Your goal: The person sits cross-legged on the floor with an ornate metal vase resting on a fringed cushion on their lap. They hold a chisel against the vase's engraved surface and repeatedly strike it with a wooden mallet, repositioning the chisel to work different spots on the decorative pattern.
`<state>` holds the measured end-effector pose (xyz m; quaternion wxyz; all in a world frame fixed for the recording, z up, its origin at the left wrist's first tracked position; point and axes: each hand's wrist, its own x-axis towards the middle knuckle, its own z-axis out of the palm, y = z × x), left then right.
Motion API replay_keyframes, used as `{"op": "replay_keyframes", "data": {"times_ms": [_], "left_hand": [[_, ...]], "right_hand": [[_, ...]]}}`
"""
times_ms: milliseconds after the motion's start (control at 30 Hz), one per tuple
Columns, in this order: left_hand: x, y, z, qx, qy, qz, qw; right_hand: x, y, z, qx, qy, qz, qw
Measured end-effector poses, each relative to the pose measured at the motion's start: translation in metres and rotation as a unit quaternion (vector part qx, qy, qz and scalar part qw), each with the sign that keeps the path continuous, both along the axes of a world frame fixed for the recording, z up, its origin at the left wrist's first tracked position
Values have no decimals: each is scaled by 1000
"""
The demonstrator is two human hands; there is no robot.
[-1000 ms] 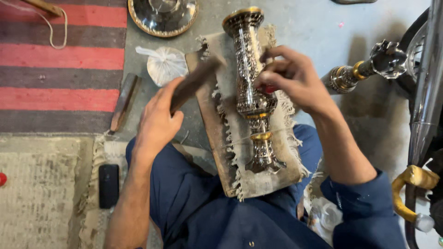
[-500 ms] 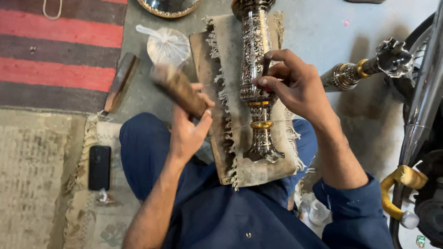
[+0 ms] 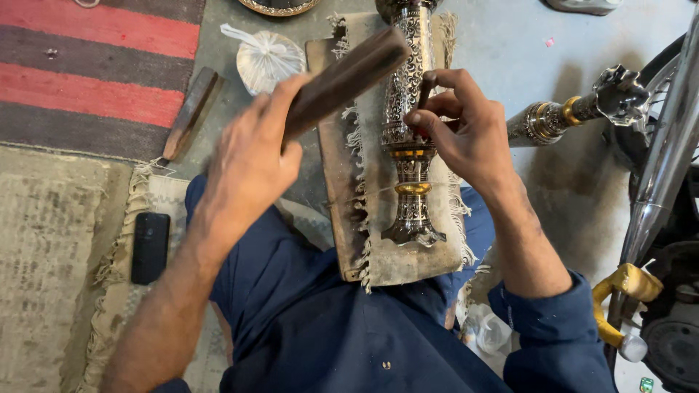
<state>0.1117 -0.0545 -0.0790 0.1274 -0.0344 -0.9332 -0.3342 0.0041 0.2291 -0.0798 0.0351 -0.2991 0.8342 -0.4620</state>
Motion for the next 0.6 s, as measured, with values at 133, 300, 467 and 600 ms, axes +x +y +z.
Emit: {"op": "replay_keyframes", "data": {"times_ms": [133, 300, 467, 600], "left_hand": [[-13, -3, 13, -23, 90, -23, 995], [-22, -5, 14, -18, 45, -55, 997], [-20, -4, 9, -97, 74, -58, 991], [-16, -2, 7, -45, 83, -45, 995]], "right_hand": [[1, 0, -1, 7, -5, -7, 1000], [-1, 1, -3, 2, 7, -4, 1000], [-1, 1, -5, 6, 18, 3, 1000], [-2, 2, -5, 5, 9, 12, 1000]]}}
